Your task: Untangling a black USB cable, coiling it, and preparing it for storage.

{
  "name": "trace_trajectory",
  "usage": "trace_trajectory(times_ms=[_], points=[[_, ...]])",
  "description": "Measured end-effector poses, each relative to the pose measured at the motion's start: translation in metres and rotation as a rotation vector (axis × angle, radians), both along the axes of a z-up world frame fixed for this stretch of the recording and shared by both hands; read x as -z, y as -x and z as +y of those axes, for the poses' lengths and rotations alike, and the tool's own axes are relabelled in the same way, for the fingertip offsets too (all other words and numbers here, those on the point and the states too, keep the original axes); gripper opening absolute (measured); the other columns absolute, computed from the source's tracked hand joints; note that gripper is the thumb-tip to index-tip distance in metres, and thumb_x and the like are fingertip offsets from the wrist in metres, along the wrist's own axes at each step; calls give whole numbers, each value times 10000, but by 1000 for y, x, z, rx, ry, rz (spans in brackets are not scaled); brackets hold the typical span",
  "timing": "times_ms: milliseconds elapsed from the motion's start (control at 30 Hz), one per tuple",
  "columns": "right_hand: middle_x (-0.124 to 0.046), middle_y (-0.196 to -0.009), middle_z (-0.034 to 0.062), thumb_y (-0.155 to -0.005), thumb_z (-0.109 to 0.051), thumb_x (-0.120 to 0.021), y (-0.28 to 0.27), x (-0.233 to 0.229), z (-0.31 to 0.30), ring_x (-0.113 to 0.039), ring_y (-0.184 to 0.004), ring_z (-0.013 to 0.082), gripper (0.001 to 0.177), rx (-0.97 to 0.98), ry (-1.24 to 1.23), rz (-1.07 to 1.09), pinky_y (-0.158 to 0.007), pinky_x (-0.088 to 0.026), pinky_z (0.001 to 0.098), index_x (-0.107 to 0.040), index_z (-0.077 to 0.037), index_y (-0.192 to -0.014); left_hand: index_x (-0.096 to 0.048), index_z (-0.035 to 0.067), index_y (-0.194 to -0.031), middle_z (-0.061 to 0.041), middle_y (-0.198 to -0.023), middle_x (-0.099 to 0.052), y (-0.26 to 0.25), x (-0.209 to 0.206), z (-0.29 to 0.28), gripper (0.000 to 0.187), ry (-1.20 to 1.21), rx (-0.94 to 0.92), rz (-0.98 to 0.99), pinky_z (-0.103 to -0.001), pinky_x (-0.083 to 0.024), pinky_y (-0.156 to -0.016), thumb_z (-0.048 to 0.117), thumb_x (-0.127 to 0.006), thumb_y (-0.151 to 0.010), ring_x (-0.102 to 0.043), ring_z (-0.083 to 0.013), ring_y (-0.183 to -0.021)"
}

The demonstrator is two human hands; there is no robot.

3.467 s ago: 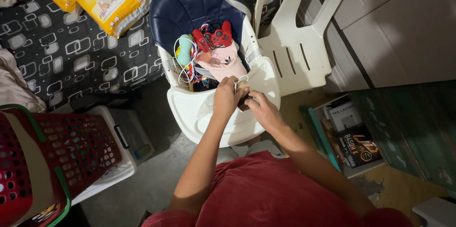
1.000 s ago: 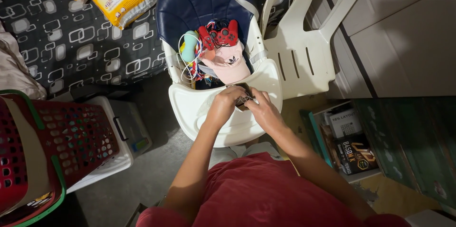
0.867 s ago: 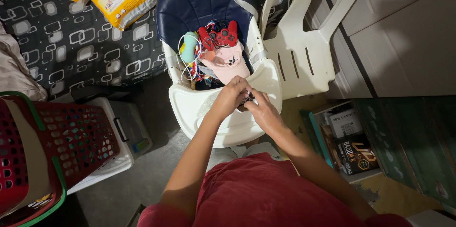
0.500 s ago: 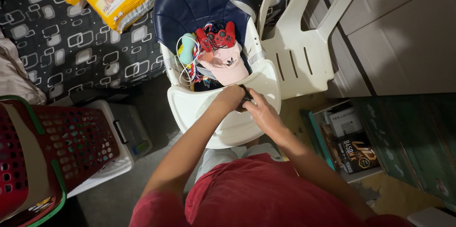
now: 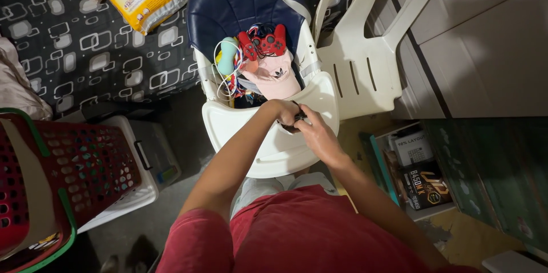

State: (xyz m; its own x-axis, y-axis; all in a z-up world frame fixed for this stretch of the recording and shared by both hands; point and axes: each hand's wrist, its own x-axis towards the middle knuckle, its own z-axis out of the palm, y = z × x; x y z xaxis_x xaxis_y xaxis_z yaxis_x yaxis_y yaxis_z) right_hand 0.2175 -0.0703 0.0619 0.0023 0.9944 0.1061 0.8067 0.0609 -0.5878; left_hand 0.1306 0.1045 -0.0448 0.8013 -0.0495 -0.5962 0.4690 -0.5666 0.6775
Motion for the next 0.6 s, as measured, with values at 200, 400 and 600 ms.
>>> trace_trajectory(times_ms=[200,400,600], points=[[-485,-1497,205,-845,34,-643,0,-4,1,-537,-1292,402,191,6,-16,-4,-992,-509,439,-689,-53,-1009,-744,92,-943,-106,-907,-750,-8,2,-2,288,-124,-51,43,-395,-565,-739,279,-825,-739,-707,-244,-782],[-437,-1522,246,-814,62,-667,4,-7,0,-498,-1349,437,168,-25,-114,5,-1055,-483,452,-684,-36,-950,-746,76,-984,-138,-982,-739,8,-48,-20,356,-298,-99,-63,-421,-568,-808,258,-876,-707,-712,-324,-938],[-451,-1500,205,-791,65,-682,13,1,-14,-507,-1348,417,236,28,-235,-34,-1087,-469,465,-715,-67,-983,-699,141,-1185,-145,-1121,-721,9,-14,-20,452,-318,-119,-220,-445,-542,-893,216,-823,-757,-678,-359,-1053]])
